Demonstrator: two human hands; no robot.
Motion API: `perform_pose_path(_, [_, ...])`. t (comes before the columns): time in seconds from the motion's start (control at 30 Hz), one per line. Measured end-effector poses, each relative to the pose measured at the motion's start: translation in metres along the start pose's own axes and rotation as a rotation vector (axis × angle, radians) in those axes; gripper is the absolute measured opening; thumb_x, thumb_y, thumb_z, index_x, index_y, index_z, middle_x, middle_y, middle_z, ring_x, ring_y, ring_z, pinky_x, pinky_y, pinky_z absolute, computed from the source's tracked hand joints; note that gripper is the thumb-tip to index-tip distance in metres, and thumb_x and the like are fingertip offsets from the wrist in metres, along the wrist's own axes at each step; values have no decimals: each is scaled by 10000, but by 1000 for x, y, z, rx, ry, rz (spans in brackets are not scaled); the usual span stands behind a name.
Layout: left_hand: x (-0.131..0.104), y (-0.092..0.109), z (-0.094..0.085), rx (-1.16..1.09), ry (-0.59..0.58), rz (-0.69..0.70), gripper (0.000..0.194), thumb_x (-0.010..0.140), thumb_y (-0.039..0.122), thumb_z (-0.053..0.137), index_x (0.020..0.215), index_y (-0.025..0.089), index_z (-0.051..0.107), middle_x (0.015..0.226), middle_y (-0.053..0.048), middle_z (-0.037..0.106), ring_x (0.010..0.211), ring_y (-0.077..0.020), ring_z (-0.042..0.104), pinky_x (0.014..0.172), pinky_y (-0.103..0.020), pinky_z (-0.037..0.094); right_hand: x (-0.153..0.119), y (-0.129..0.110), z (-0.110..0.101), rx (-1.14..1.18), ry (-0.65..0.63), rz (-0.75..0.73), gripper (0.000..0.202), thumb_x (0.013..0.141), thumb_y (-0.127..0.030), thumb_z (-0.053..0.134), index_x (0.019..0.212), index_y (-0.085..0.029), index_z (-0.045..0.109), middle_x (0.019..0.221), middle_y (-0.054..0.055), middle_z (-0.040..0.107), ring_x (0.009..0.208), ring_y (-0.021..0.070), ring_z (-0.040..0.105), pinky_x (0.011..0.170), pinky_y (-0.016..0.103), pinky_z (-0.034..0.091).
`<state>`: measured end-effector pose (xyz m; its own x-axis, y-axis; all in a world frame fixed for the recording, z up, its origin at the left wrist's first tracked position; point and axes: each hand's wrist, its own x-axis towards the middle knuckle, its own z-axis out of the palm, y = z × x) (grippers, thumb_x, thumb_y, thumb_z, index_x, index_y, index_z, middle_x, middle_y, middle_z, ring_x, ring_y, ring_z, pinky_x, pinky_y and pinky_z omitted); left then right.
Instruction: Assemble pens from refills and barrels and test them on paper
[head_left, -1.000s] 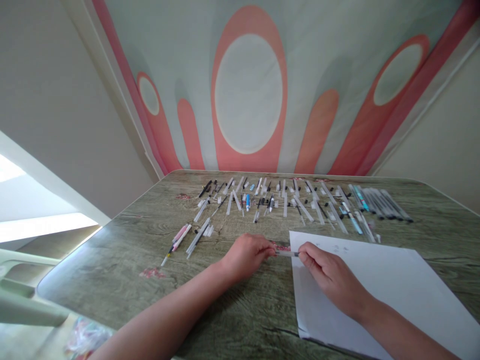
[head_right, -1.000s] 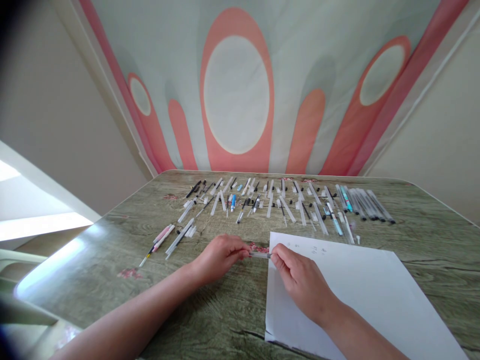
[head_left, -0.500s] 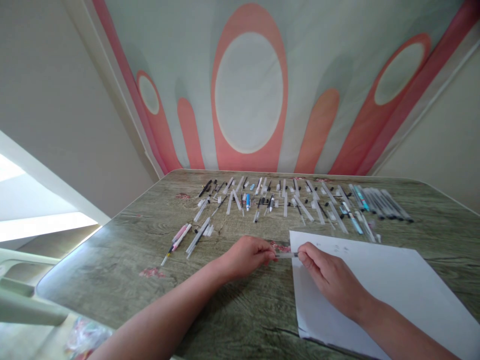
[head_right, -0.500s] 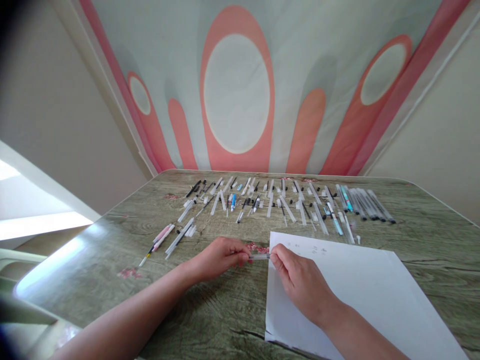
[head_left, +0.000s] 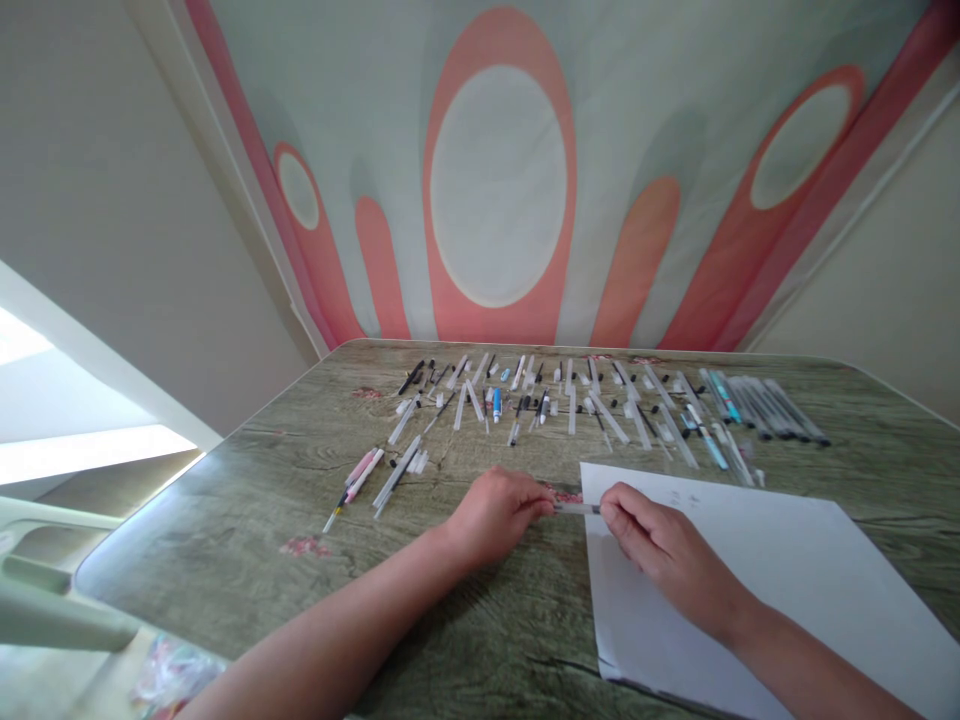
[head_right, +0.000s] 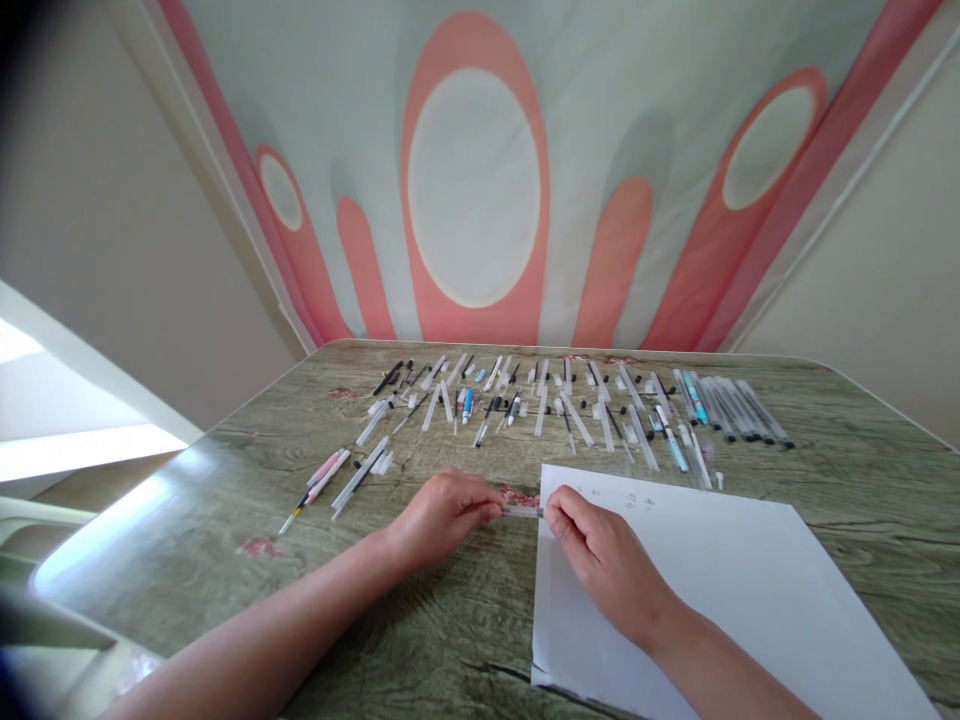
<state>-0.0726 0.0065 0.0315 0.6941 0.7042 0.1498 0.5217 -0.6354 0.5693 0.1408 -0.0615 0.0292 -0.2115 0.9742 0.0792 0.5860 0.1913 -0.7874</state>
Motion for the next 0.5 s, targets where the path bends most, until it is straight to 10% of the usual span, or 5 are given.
perform_pose_path(0.3, [1,10,3,-205,110,37,212,883,256,492,965,182,673,826,-26,672,776,-132,600,733,-211,416,-3,6,17,611,2,-18,272,884,-413,503,1082,-252,407,761,-30,502,568,96,465,527,219,418])
perform_pose_path(0.5, [0,17,8,-320,27,112,208,872,270,518,795,142,662,742,-26,649,711,-121,588,708,-208,425,-3,4,18,314,33,-152,314,863,-328,561,1174,-286,559,971,34,616,865,173,593,763,272,488])
